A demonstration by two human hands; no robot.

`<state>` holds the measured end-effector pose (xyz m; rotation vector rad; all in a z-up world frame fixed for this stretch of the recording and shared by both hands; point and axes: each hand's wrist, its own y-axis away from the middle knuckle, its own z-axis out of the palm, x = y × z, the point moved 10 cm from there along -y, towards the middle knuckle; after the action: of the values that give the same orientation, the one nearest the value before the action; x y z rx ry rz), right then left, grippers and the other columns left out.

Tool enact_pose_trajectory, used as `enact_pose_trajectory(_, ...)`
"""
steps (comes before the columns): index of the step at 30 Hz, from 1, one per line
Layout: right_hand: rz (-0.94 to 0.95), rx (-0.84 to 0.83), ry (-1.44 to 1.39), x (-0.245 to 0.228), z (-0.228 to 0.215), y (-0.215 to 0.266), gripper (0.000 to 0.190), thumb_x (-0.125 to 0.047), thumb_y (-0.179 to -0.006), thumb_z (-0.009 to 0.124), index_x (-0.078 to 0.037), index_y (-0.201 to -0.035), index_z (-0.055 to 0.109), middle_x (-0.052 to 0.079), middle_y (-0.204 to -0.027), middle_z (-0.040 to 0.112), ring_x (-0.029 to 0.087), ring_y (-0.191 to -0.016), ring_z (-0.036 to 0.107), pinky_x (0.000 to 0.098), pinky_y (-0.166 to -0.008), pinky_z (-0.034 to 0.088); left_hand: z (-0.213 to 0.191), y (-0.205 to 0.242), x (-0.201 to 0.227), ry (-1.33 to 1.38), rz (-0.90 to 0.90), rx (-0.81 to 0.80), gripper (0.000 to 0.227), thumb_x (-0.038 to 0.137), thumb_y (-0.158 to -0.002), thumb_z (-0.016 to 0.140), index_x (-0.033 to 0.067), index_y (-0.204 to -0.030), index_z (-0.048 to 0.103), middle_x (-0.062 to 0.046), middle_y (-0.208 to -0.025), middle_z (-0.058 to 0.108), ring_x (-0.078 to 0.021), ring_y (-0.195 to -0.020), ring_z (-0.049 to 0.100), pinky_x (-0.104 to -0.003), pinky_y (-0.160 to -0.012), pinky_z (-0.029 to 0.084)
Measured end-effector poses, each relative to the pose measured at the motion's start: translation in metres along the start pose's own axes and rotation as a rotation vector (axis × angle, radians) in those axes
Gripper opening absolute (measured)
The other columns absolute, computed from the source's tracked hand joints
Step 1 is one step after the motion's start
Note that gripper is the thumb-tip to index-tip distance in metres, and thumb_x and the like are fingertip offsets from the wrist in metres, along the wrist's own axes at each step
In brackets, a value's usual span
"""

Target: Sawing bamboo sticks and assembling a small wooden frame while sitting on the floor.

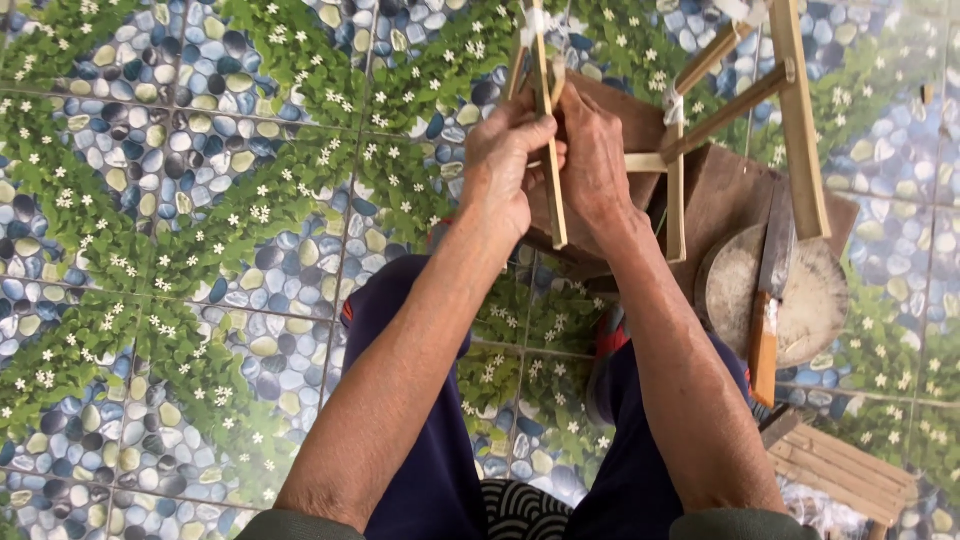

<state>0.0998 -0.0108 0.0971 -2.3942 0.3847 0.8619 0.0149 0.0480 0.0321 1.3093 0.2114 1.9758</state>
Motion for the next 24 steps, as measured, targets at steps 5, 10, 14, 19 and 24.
enact_pose_trajectory(5,0.149,-0.023,-0.027,0.011,0.000,0.004,0.004,-0.011,-0.105,0.060,-0.009,-0.103,0.063,0.015,-0.088,0.066,0.040,-0.091,0.069,0.0474,-0.071,0.055,-0.011,-0.033,-0.031,-0.042,0.056,-0.024,0.054,0.005,-0.083,0.078,0.0013,-0.134,0.063,-0.012,-0.100,0.062,-0.0309,-0.069,0.073,-0.042,-0.061,0.067)
enact_pose_trajectory(10,0.220,-0.056,-0.039,0.006,-0.003,0.004,0.006,-0.010,-0.105,0.058,-0.009,-0.102,0.063,0.013,-0.088,0.068,0.033,-0.089,0.070,0.0465,-0.076,0.055,-0.005,-0.027,-0.027,-0.020,0.077,-0.027,0.053,0.003,-0.082,0.078,0.0005,-0.133,0.063,-0.013,-0.096,0.064,-0.0309,-0.067,0.073,-0.041,-0.057,0.067)
enact_pose_trajectory(14,0.279,-0.052,-0.032,0.008,-0.003,0.005,0.007,-0.011,-0.105,0.059,-0.012,-0.104,0.065,0.010,-0.089,0.069,0.028,-0.090,0.070,0.0449,-0.079,0.055,-0.005,-0.029,-0.031,-0.012,0.076,0.005,0.051,0.001,-0.082,0.076,0.0014,-0.132,0.065,-0.014,-0.096,0.062,-0.0299,-0.066,0.072,-0.040,-0.058,0.066)
enact_pose_trajectory(19,0.379,-0.028,-0.097,0.021,0.000,0.011,0.016,-0.023,-0.107,0.054,-0.016,-0.108,0.068,0.009,-0.095,0.073,0.026,-0.098,0.070,0.0471,-0.086,0.055,-0.008,-0.034,-0.040,-0.008,0.036,0.011,0.055,0.002,-0.083,0.075,0.0043,-0.136,0.063,-0.014,-0.096,0.062,-0.0319,-0.067,0.073,-0.043,-0.061,0.066)
enact_pose_trajectory(24,0.343,0.008,0.014,0.029,-0.007,0.012,0.023,-0.028,-0.109,0.052,-0.012,-0.113,0.067,0.014,-0.099,0.074,0.034,-0.099,0.071,0.0494,-0.084,0.055,-0.007,-0.036,-0.044,-0.003,0.018,-0.009,0.055,0.004,-0.085,0.072,0.0053,-0.138,0.060,-0.015,-0.105,0.063,-0.0294,-0.068,0.072,-0.043,-0.065,0.067)
